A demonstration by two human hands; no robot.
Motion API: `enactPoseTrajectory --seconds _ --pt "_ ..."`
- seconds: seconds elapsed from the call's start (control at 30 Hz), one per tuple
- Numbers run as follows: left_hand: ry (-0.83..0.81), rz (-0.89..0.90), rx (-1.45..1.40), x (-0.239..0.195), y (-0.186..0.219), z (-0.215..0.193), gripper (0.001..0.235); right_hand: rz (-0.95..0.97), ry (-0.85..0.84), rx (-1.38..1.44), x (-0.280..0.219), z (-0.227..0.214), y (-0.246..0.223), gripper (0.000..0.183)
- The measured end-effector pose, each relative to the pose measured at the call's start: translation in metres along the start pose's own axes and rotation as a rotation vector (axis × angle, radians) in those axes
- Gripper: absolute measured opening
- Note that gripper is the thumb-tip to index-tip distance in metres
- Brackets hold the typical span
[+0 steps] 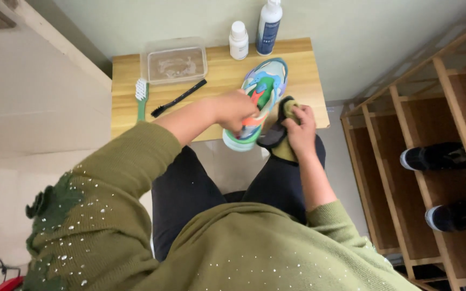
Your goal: The person wipes a colorful sneaker with a cloth, then uses a brush dipped in a cleaning solution to scrub the shoe's surface. The shoe is placed on a wooden table with cleaning supplies nearby.
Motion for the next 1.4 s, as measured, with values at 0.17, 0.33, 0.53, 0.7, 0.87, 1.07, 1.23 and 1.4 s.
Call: enactPoseTrajectory --seconds 0.17,0.33,0.53,0.7,0.87,1.07,1.23,1.4 --pt "0.233 -0.072 -0.691 -0.015 0.017 -0.065 0.052 -0.148 0.135 -0.012 0.048 -0.097 -0.045 0.021" --pt "0.763 0.014 -1.843 -0.011 -0.001 -0.068 0.017 -0.246 0.217 -0.152 0.054 -0.172 -0.203 0.017" --pt "1.187 0.421 -2.684 -0.016 0.008 -0.056 0.066 -0.692 0.41 -0.334 0.048 -0.143 -0.268 0.011" --pt "1.113 0.599 -2.766 -0.011 0.033 -0.049 0.064 -0.672 0.252 -0.376 0.046 -0.056 -0.271 0.018" --pt "1.004 1.069 -2.523 -0.017 0.049 -0.054 0.066 -0.74 0.232 -0.473 0.029 -0.039 -0.302 0.012" --pt "1.198 0.981 -2.678 -0.01 0.008 -0.035 0.067 -0.833 0.036 -0.463 0.0 -0.037 -0.28 0.009" --pt "1.269 0.861 -2.652 -0.017 0.013 -0.034 0.05 -0.713 0.098 -0.268 0.024 -0.081 -0.283 0.009" --pt "1.166 0.778 -2.639 -0.013 0.038 -0.027 0.062 -0.808 0.143 -0.517 0.021 -0.04 -0.3 0.015"
Point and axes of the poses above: each hand's wrist, its own x-axis towards the middle knuckle, its own z-axis out of the palm, y = z × x, the point moved 9 cm from there along x, towards the middle knuckle, and after that the axes turned 13 degrees about -x, right-handed, at the moved point
